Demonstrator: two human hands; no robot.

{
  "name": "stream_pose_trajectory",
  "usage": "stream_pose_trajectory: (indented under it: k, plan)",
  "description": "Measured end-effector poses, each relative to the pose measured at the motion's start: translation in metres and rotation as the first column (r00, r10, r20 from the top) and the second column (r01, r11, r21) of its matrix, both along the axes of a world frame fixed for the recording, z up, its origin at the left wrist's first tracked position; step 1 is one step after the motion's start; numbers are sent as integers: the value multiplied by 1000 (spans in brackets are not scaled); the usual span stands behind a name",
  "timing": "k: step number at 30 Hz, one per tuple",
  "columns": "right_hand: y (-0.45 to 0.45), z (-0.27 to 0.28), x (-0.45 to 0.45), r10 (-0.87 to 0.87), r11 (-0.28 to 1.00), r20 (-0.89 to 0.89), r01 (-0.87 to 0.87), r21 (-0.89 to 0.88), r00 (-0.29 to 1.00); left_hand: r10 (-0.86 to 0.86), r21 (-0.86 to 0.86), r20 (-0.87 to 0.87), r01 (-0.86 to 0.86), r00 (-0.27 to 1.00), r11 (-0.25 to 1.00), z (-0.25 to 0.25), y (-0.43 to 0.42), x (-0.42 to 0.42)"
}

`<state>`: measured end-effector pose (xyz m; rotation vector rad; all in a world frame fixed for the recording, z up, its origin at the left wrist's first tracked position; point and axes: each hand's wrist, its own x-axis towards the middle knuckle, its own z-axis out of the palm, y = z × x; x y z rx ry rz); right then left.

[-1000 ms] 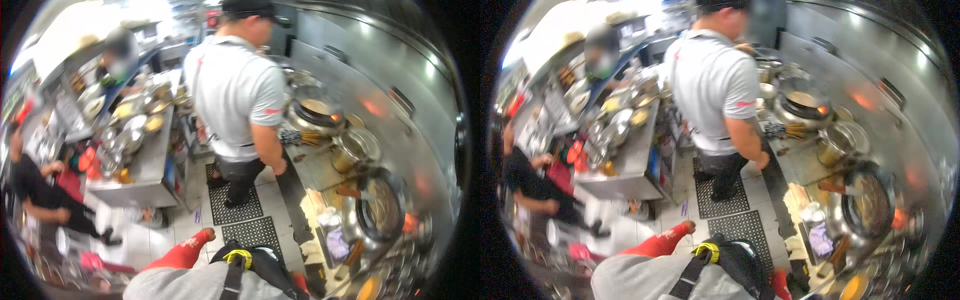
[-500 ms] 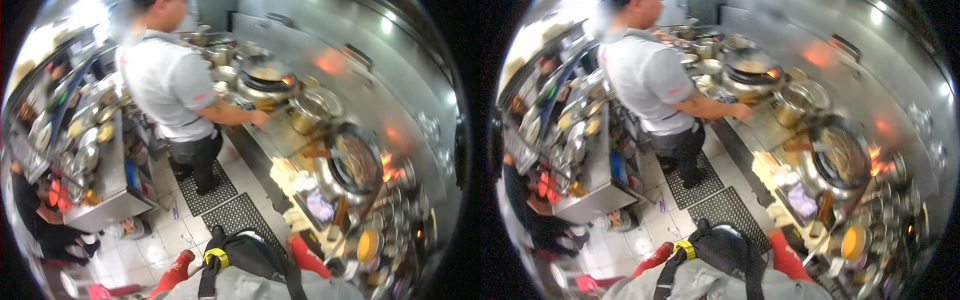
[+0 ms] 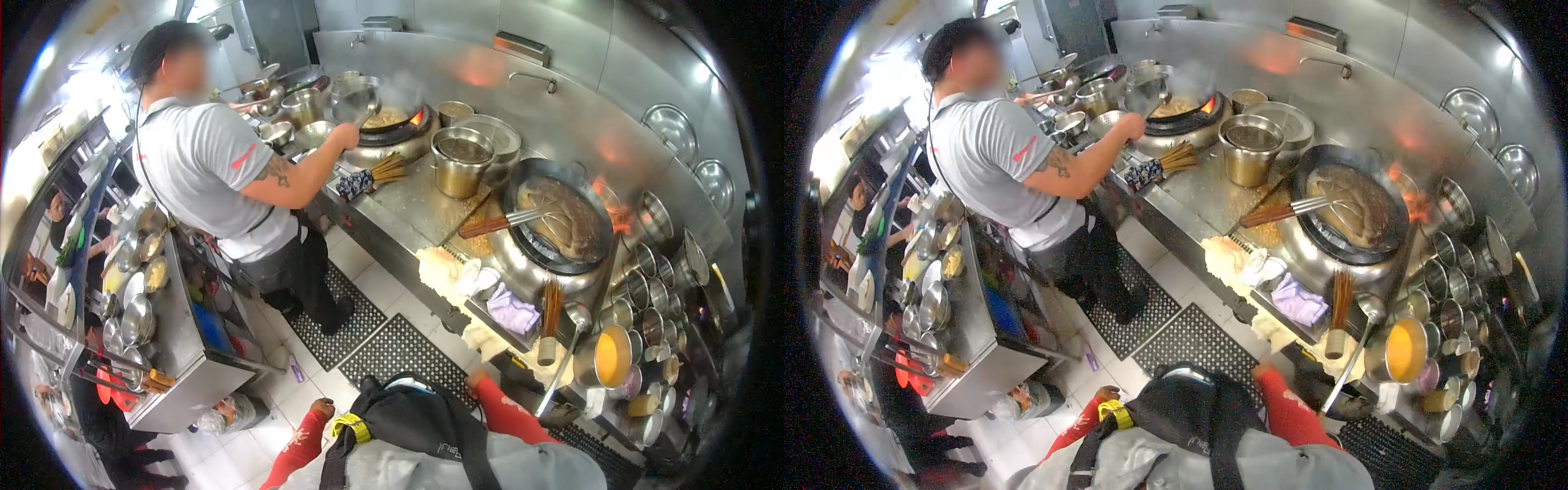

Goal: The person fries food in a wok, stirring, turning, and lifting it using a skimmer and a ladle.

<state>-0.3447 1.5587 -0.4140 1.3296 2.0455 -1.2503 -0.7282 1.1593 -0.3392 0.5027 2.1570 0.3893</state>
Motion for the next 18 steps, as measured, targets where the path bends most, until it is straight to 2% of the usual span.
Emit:
stream_pose_trajectory:
  k: [1,2,4,5,6,7,9,10,11,12,13,16,17,18]
  plan:
    - [1,-3,0,-24,1000,2,24,-7,1000,34,1,7,-34,999,999,-4,2,-2]
    - [2,-4,-2,-48,999,4,48,-13,999,-10,-28,-22,10,1000,1000,9,7,-2]
    - [-11,57,-14,-374,913,135,389,-119,918,-122,-58,-74,118,990,991,16,13,-5]
    - [-12,71,-17,-383,908,139,400,-124,913,-189,-61,-97,184,977,981,1,10,-10]
    - [-13,81,-18,-392,903,145,410,-130,908,-181,-107,-82,172,980,979,11,11,-7]
    - [-12,83,-19,-399,897,155,420,-137,904,-219,-92,-70,212,973,973,-1,5,-7]
    - [-5,78,-22,-333,917,184,364,-166,925,-294,-49,-64,291,954,956,-23,0,-15]
    - [-4,66,-18,-298,924,203,335,-182,933,-394,-91,-86,386,915,918,-20,1,-14]
    - [-2,46,-12,-225,962,152,244,-119,962,-377,-158,-74,363,923,918,-11,4,-9]
    - [0,24,-5,-145,987,108,151,-51,984,-428,-190,-69,409,901,892,-10,7,-8]
    - [2,29,-6,-167,984,109,173,-49,980,-475,-221,-62,452,878,864,-20,6,-7]
    - [6,43,-9,-189,980,114,195,-45,975,-439,-224,-198,395,876,891,-59,-3,5]
    - [7,47,-10,-177,982,111,182,-41,978,-585,-125,-246,573,773,810,-65,-13,-4]
    - [9,49,-9,-156,987,100,160,-34,983,-582,-255,-69,549,810,796,-46,2,2]
